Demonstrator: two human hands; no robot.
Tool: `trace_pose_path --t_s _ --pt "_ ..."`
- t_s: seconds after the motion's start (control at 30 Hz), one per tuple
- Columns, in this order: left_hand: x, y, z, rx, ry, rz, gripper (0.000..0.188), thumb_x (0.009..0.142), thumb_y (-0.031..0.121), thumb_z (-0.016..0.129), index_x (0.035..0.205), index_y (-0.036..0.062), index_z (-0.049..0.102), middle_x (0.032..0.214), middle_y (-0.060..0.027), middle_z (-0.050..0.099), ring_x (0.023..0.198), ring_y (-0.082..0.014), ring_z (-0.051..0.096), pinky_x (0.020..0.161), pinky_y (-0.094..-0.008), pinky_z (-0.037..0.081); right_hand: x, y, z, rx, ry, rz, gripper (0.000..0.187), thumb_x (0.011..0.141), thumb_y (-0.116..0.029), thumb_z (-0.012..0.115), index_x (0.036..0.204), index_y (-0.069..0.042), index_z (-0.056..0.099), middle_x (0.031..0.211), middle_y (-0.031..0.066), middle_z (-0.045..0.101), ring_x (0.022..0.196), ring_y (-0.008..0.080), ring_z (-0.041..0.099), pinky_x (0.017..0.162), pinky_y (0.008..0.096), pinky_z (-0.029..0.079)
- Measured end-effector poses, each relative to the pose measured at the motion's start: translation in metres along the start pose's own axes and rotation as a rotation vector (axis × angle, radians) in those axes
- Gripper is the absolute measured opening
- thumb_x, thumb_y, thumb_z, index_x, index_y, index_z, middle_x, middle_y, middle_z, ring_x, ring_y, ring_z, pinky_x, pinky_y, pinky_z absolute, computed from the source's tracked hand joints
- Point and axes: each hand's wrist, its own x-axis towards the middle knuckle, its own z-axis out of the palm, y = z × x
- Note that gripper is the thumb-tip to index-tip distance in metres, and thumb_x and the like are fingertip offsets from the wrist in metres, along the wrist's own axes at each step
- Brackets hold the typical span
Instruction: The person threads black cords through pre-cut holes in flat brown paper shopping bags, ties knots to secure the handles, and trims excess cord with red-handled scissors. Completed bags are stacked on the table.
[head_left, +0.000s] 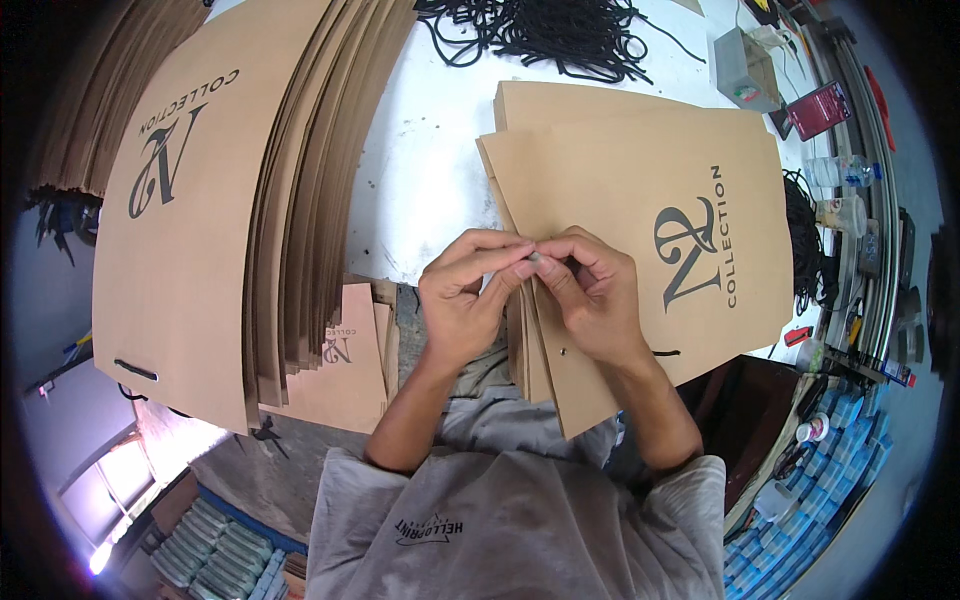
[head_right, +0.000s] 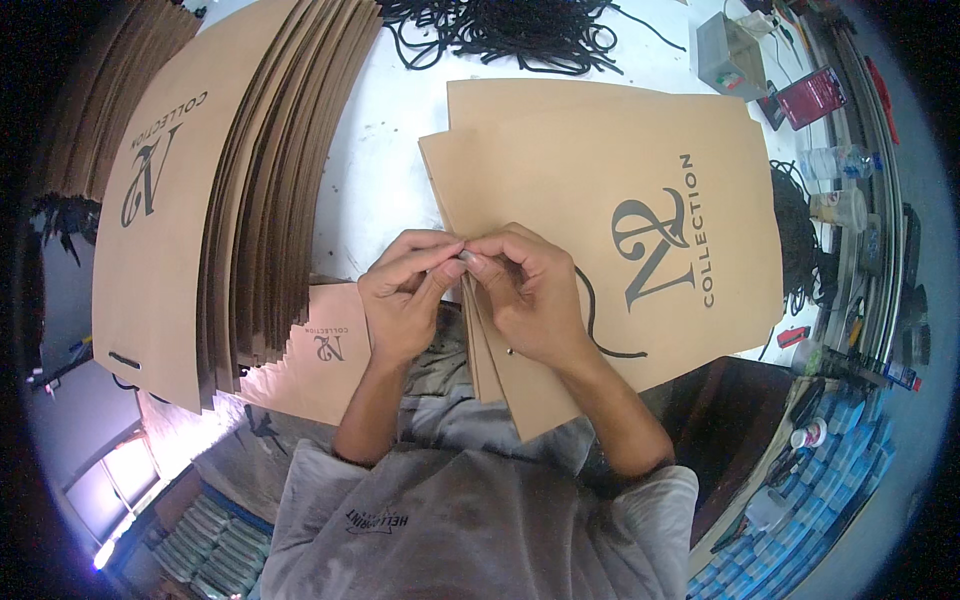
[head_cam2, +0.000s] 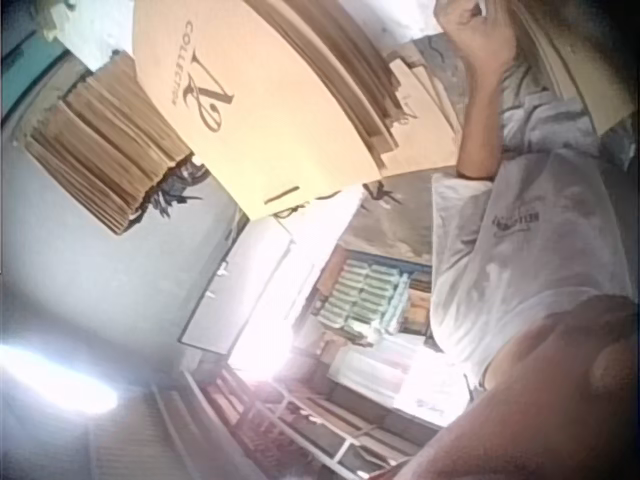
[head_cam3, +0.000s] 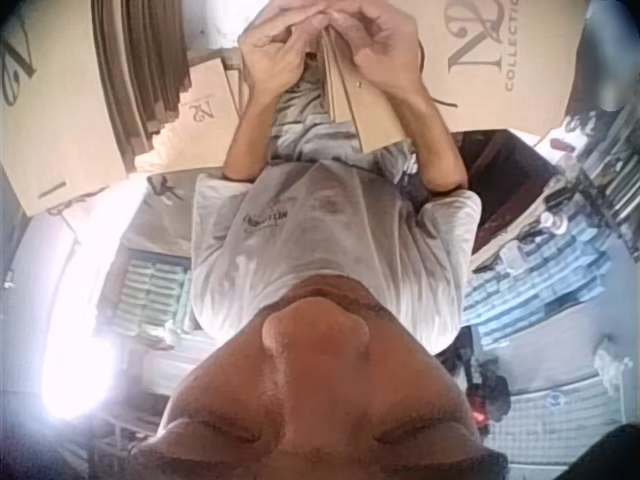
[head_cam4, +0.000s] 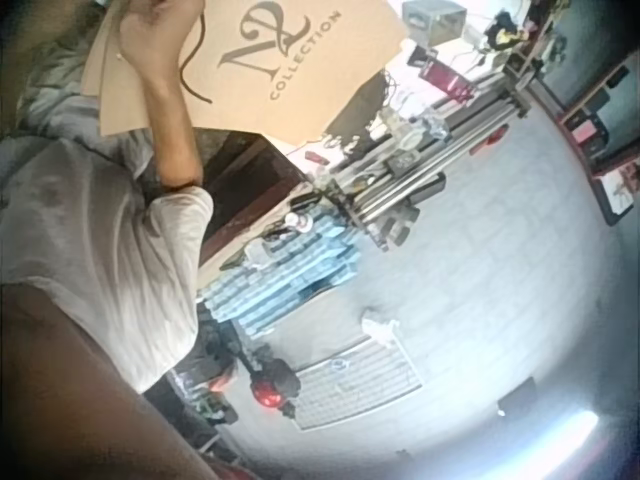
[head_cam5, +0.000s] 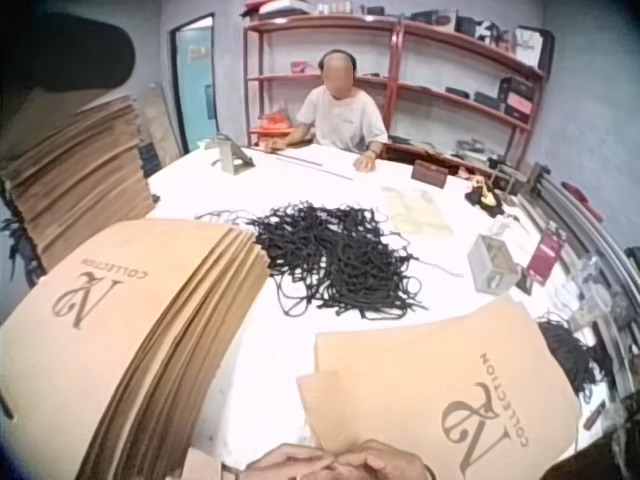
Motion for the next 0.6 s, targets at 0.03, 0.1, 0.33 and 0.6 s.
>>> trace_pose_path --t_s 0.03,0.1,0.33,0.6 --pt "-0.001 0.004 0.004 -0.022 0.050 -0.041 0.015 0.098 -0.002 0.064 0.112 -0.0040 0.070 0.117 -0.0190 0.069 0.104 -0.0183 0.067 0.090 -0.0284 0.055 0.000 0.000 0.001 0.016 0.013 -0.008 0.007 0.099 -0.002 0.064 0.101 0.002 0.069 0.093 0.0020 0.065 0.081 0.0080 0.059 0.072 0.0247 0.048" --pt "-0.003 0.009 0.005 -0.091 0.124 -0.130 0.012 0.100 0.001 0.063 0.108 -0.0052 0.070 0.115 -0.0195 0.070 0.101 -0.0179 0.068 0.089 -0.0292 0.056 0.001 0.006 -0.001 -0.047 0.069 0.015 0.008 0.096 -0.003 0.067 0.102 0.002 0.070 0.092 0.0045 0.065 0.080 0.0125 0.062 0.073 0.0283 0.050" --pt "-0.020 0.042 -0.012 0.119 0.138 0.010 0.009 0.100 0.001 0.064 0.100 -0.0054 0.070 0.105 -0.0178 0.073 0.089 -0.0160 0.070 0.079 -0.0267 0.058 0.007 0.005 0.018 -0.752 -0.021 -0.546 0.024 0.071 0.000 0.069 0.095 -0.002 0.070 0.086 0.0102 0.058 0.083 0.0291 0.062 0.073 0.0396 0.047" --pt "-0.023 0.032 -0.021 0.245 0.410 -0.009 0.028 0.094 0.002 0.071 0.119 -0.0035 0.059 0.130 -0.0166 0.059 0.092 -0.0129 0.063 0.068 -0.0241 0.053 -0.011 -0.032 -0.022 -0.435 -0.043 -0.139 0.036 0.079 -0.011 0.078 0.111 0.000 0.067 0.098 0.0166 0.066 0.096 0.0351 0.066 0.088 0.0458 0.050"
